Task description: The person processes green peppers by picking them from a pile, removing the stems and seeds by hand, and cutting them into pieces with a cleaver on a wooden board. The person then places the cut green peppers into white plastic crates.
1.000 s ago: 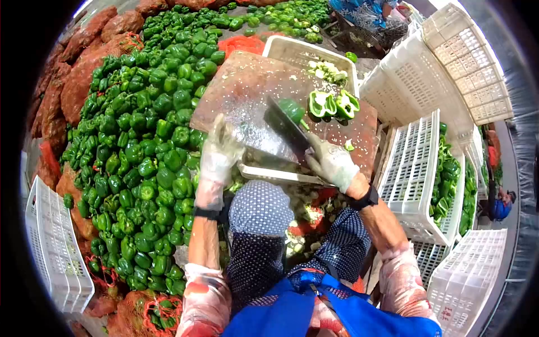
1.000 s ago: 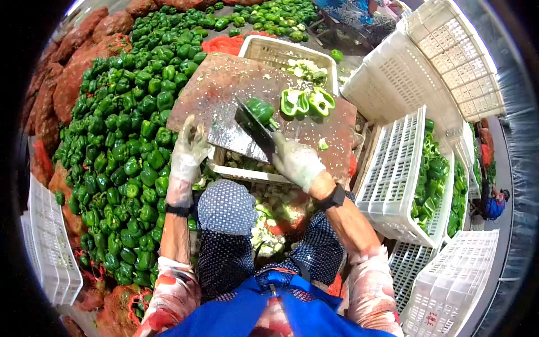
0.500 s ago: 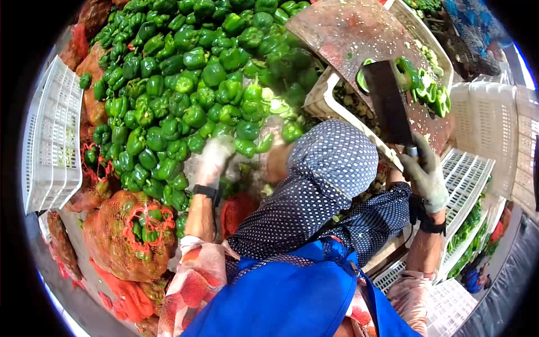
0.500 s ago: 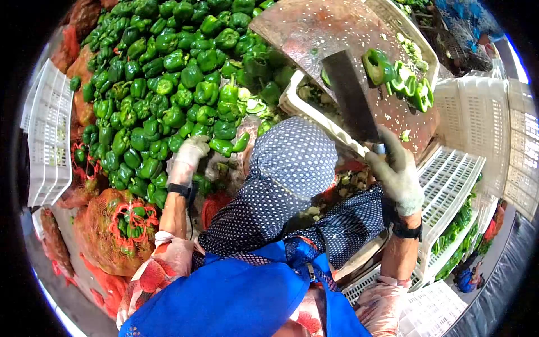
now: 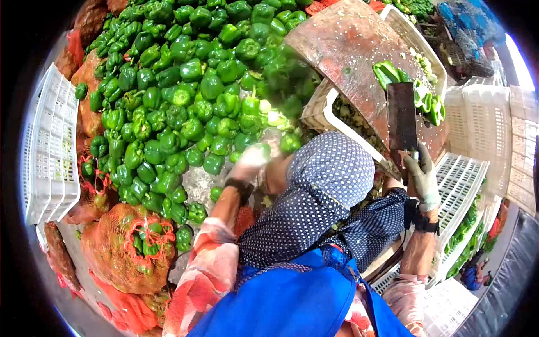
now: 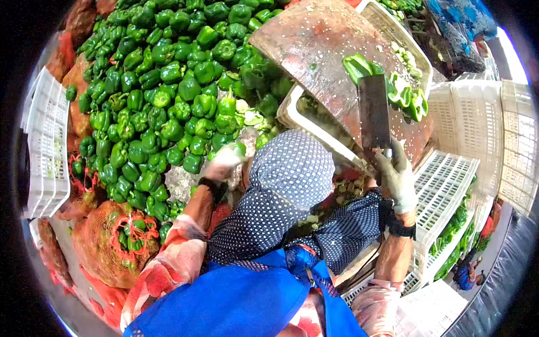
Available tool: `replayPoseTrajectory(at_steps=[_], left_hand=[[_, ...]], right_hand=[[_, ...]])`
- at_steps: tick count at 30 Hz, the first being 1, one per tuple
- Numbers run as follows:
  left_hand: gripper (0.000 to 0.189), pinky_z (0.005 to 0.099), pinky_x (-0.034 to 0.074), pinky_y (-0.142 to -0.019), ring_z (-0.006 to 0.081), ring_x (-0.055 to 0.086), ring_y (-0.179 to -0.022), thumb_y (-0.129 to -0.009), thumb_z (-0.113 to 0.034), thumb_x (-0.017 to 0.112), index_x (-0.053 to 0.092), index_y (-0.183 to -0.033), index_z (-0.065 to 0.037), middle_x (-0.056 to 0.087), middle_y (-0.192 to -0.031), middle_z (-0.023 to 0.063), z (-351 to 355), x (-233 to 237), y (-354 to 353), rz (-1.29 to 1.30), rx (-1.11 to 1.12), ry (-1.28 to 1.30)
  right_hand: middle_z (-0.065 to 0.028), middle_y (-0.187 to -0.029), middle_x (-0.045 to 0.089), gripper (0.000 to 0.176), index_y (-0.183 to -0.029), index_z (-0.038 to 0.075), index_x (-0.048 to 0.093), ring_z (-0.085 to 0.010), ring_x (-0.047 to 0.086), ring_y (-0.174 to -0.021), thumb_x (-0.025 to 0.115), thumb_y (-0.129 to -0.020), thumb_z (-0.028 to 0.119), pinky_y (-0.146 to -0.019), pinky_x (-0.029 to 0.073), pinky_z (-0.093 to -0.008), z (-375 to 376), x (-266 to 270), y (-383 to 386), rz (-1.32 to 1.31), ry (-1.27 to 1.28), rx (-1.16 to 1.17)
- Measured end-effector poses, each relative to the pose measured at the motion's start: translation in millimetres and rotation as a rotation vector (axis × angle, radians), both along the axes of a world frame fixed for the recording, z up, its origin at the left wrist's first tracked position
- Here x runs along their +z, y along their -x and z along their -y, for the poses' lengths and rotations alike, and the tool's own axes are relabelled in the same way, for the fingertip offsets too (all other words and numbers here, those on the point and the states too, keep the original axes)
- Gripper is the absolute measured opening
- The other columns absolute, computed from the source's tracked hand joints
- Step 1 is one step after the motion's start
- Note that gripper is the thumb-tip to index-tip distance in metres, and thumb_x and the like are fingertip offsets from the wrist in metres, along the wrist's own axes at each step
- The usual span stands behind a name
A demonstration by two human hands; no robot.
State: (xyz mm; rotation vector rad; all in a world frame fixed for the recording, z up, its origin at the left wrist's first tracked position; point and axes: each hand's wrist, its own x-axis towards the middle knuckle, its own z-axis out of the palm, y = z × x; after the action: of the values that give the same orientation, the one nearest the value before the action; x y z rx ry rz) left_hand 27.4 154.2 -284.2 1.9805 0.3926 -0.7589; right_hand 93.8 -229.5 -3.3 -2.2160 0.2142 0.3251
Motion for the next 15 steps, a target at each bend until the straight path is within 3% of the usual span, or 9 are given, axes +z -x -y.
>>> replayPoseTrajectory(at_steps=[1,2,4,5,7,8,10,11,15], left_hand=[[0.035,0.0373,0.053,-0.084,0.0248,0.067,-0.093,-0.083,-0.024,0.071,0.065,-0.109,-0.002,0.071,-0.105,0.0125,-4,-4,-4,0.012,0.066,0.119],[0.035,0.032,0.051,-0.083,0.017,0.063,-0.092,-0.082,-0.02,0.073,0.064,-0.11,-0.003,0.07,-0.104,0.008,-8,-9,-6,0.088,0.417,0.624],[0.043,0.0272,0.05,-0.089,0.0162,0.063,-0.098,-0.081,-0.009,0.07,0.059,-0.122,0.0,0.067,-0.109,0.0088,-3,159,-43,0.136,0.33,0.445],[0.05,0.0279,0.049,-0.09,0.0156,0.062,-0.1,-0.077,-0.005,0.07,0.058,-0.126,-0.001,0.066,-0.112,0.0072,4,140,-52,0.279,0.42,0.755],[0.048,0.0256,0.049,-0.086,0.0116,0.06,-0.1,-0.074,0.004,0.067,0.061,-0.122,-0.002,0.066,-0.109,0.0039,29,199,-92,0.544,0.331,0.699],[0.047,0.0239,0.048,-0.088,0.0114,0.059,-0.101,-0.073,0.007,0.064,0.063,-0.119,-0.003,0.065,-0.112,0.0035,37,202,-122,0.692,0.048,0.683],[0.051,0.0336,0.049,-0.098,0.026,0.059,-0.118,-0.072,0.01,0.058,0.063,-0.12,-0.008,0.063,-0.125,0.0105,70,241,-144,1.146,-0.147,0.111],[0.06,0.0372,0.041,-0.109,0.0326,0.048,-0.132,-0.072,0.006,0.057,0.057,-0.129,-0.009,0.055,-0.137,0.0159,103,209,-167,1.115,-0.181,-0.004],[0.074,0.0359,0.031,-0.116,0.0324,0.039,-0.139,-0.07,-0.001,0.061,0.046,-0.141,-0.011,0.045,-0.146,0.0183,129,215,-168,1.153,-0.542,-0.084]], right_hand=[[-0.0104,-0.115,0.063,0.044,-0.133,-0.002,0.051,-0.0157,0.058,-0.104,0.061,-0.092,0.012,-0.088,0.048,-0.0285,1,-2,0,0.0,-0.026,-0.018],[-0.0104,-0.114,0.063,0.044,-0.132,-0.003,0.051,-0.0161,0.058,-0.104,0.061,-0.092,0.011,-0.089,0.047,-0.0287,0,-4,2,0.002,-0.052,-0.025],[-0.0105,-0.115,0.063,0.043,-0.131,-0.003,0.052,-0.0166,0.058,-0.104,0.061,-0.092,0.011,-0.09,0.047,-0.0288,-2,-4,4,0.009,-0.106,-0.022],[-0.0105,-0.115,0.062,0.042,-0.131,-0.003,0.052,-0.0167,0.058,-0.104,0.061,-0.092,0.011,-0.09,0.047,-0.0287,-4,-4,2,0.026,-0.139,-0.006],[-0.0105,-0.115,0.062,0.04,-0.131,-0.001,0.051,-0.0152,0.059,-0.101,0.06,-0.095,0.014,-0.087,0.048,-0.0277,-12,5,0,0.0,-0.082,0.014],[-0.0108,-0.115,0.062,0.041,-0.132,-0.001,0.051,-0.0151,0.059,-0.1,0.06,-0.095,0.014,-0.086,0.049,-0.0283,-16,4,0,0.005,-0.119,0.018],[-0.0098,-0.111,0.062,0.043,-0.133,0.0,0.05,-0.0134,0.06,-0.094,0.061,-0.094,0.017,-0.08,0.05,-0.0278,-17,3,4,0.007,-0.185,-0.024],[-0.0086,-0.107,0.063,0.044,-0.133,0.001,0.051,-0.0118,0.059,-0.09,0.062,-0.094,0.018,-0.075,0.05,-0.0266,-20,1,5,0.005,-0.222,-0.063],[-0.0098,-0.108,0.064,0.044,-0.131,-0.001,0.052,-0.0136,0.058,-0.093,0.061,-0.093,0.018,-0.078,0.048,-0.0269,-18,8,5,-0.033,-0.007,-0.044]])
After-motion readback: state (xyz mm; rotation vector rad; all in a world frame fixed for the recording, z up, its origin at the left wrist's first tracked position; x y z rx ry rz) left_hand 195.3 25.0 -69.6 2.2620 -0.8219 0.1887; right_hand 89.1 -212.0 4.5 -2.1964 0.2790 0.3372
